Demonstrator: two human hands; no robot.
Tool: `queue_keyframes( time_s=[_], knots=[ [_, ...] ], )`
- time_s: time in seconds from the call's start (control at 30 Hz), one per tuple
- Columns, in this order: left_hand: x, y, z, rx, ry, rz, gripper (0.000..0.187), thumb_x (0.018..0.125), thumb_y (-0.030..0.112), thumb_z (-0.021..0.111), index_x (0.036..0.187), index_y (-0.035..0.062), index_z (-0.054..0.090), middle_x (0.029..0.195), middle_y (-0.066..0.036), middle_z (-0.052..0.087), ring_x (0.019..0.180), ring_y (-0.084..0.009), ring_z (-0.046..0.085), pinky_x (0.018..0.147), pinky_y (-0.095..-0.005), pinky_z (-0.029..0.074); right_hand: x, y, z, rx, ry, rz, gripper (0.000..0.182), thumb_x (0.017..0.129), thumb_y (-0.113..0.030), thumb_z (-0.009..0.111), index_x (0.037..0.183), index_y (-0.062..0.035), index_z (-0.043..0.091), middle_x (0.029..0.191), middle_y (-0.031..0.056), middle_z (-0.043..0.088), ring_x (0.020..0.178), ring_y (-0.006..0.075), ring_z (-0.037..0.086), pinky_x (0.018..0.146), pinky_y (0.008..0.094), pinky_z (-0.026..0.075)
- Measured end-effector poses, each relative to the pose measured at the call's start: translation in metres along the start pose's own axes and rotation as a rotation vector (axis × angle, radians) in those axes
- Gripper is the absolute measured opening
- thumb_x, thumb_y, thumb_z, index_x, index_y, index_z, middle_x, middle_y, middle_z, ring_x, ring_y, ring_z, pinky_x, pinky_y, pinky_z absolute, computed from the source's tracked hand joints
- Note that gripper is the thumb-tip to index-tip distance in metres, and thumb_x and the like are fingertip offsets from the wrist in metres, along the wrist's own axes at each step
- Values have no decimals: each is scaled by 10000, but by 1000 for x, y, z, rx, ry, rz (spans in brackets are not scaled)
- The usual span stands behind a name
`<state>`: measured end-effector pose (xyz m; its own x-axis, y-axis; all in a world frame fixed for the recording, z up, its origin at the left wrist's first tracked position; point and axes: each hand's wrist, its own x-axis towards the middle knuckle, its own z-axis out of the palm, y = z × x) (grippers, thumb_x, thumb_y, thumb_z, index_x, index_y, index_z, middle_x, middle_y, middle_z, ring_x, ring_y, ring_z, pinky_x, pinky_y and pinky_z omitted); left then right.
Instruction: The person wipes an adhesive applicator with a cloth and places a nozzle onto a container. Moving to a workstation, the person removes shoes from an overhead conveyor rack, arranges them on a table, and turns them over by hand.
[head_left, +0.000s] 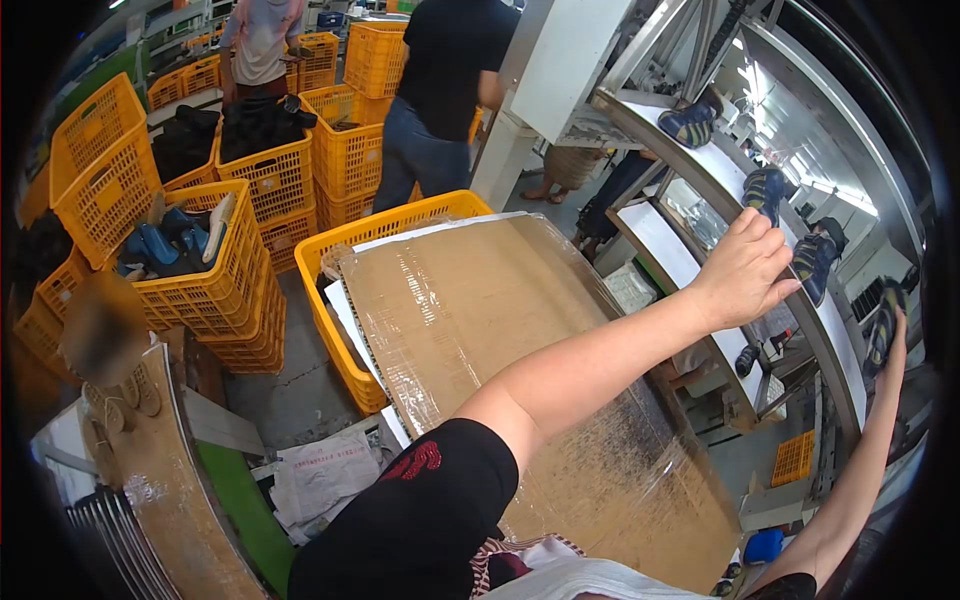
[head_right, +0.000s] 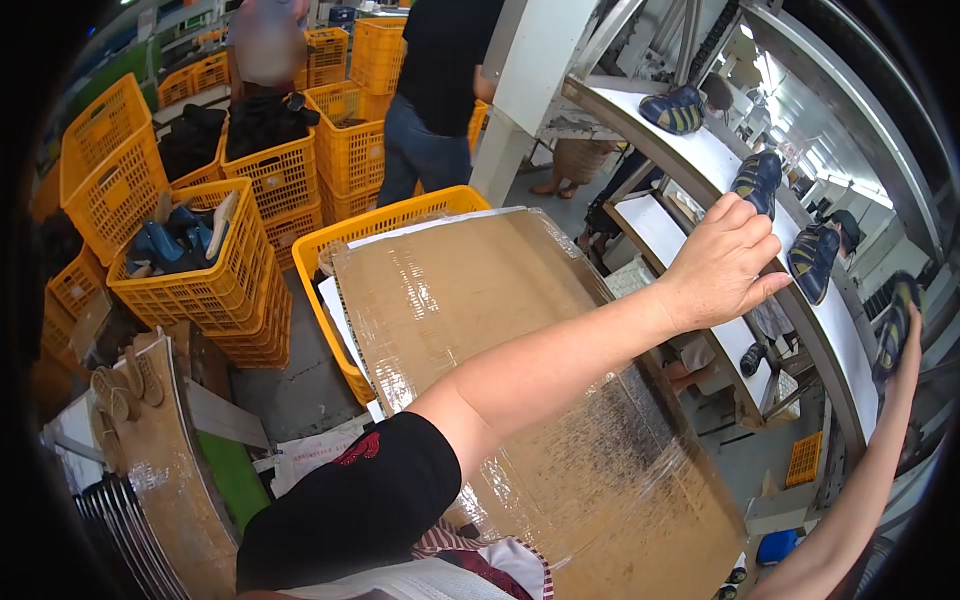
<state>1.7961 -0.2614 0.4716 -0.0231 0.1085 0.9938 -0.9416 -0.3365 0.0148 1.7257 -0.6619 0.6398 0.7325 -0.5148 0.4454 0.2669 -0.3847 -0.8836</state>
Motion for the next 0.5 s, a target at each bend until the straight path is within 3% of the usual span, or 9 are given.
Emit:
queue_keyframes(
  time_s=[0.03, 0.13, 0.23, 0.33, 0.43, 0.5],
  knots=[
    [0, 0, -1, 6, 1, 8, 302, 775, 333, 639, 797, 47, 545, 822, -93, 484, 877, -288, 456, 946, -424, 336, -1, -8, 3, 8, -3, -6, 413, 848, -453, 603, 1010, -76, 646, 754, -4, 604, 587, 95, 559, 522, 222, 433],
    [0, 1, -4, 8, -16, 29, 325, 803, 361, 613, 793, 47, 531, 826, -96, 483, 878, -288, 457, 908, -418, 341, -23, -35, 11, 504, 195, -402, 386, 797, -418, 663, 1018, -104, 627, 820, -16, 614, 717, 132, 598, 592, 273, 475],
    [0, 3, -9, 18, -46, 48, 340, 826, 385, 587, 799, 49, 535, 828, -93, 493, 888, -283, 464, 899, -409, 340, -86, -39, 11, 706, 129, -575, 482, 747, -391, 693, 1093, -80, 568, 912, 20, 592, 802, 166, 585, 677, 304, 459],
    [-1, -1, -13, 13, -125, 62, 344, 840, 400, 568, 802, 59, 551, 821, -88, 506, 890, -277, 474, 886, -397, 341, -179, 3, 16, 755, -71, -508, 601, 697, -364, 723, 1167, -56, 510, 1004, 55, 571, 888, 200, 572, 762, 336, 443],
    [1, -8, -19, -36, -281, 33, 369, 878, 428, 512, 818, 75, 600, 828, -95, 572, 910, -278, 526, 886, -398, 342, -286, 67, 30, 733, -269, -314, 733, 647, -336, 753, 1242, -32, 452, 1096, 91, 550, 973, 234, 559, 847, 368, 427],
    [8, -13, -26, -23, -492, 12, 462, 907, 494, 437, 854, 80, 635, 871, -98, 612, 941, -280, 549, 899, -413, 341, -347, 102, 50, 677, -411, -136, 825, 614, -318, 773, 1292, -16, 413, 1158, 114, 536, 1031, 256, 551, 904, 389, 417]
  ],
)
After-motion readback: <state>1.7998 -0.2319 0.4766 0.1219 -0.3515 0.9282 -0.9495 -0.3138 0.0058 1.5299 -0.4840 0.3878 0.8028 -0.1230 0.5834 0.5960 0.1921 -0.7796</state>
